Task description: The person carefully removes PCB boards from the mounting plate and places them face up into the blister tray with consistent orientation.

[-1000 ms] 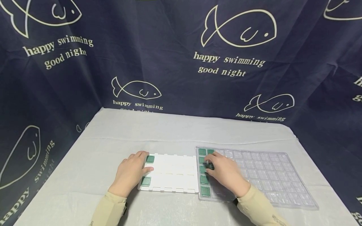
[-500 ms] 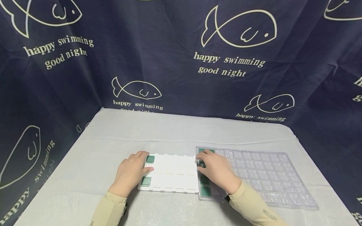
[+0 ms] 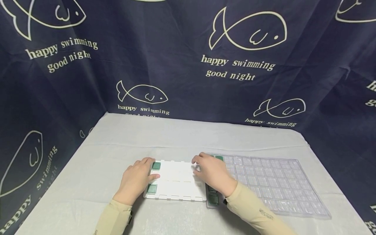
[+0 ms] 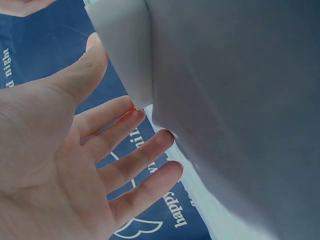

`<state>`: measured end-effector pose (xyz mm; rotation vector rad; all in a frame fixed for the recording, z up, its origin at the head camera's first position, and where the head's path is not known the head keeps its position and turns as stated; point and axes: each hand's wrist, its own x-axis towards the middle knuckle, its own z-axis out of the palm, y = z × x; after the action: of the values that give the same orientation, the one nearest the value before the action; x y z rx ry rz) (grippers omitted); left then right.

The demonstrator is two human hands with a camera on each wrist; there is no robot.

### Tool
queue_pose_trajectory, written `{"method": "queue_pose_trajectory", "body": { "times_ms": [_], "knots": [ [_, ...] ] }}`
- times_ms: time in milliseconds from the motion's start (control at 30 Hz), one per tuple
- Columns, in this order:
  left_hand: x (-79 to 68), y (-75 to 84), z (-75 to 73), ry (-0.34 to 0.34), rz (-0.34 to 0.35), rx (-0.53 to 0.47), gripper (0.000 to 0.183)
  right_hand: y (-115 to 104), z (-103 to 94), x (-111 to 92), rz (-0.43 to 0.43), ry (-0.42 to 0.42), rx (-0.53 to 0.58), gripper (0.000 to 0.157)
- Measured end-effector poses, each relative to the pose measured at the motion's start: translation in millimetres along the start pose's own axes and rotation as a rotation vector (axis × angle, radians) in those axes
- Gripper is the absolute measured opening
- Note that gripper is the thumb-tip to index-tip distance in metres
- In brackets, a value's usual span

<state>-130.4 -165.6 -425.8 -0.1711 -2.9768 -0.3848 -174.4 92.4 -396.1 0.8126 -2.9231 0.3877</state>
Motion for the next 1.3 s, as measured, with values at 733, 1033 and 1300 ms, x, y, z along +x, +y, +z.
{"method": "queue_pose_trajectory", "body": {
  "times_ms": [733,1033,1300],
  "knots": [
    [3.6,-3.1,3.0,-0.004,0.003,0.005,0.063,-45.4,15.0,45.3,-0.119,-0.069,-0.016,0.023],
    [3.1,-4.8,2.8,0.009,0.01,0.014,0.063,-62.8,26.8,64.5,-0.141,-0.098,-0.062,0.027],
    [2.7,-4.3,2.9,0.015,0.014,0.017,0.06,-77.5,36.1,74.7,-0.161,-0.126,-0.068,0.029]
  ]
}}
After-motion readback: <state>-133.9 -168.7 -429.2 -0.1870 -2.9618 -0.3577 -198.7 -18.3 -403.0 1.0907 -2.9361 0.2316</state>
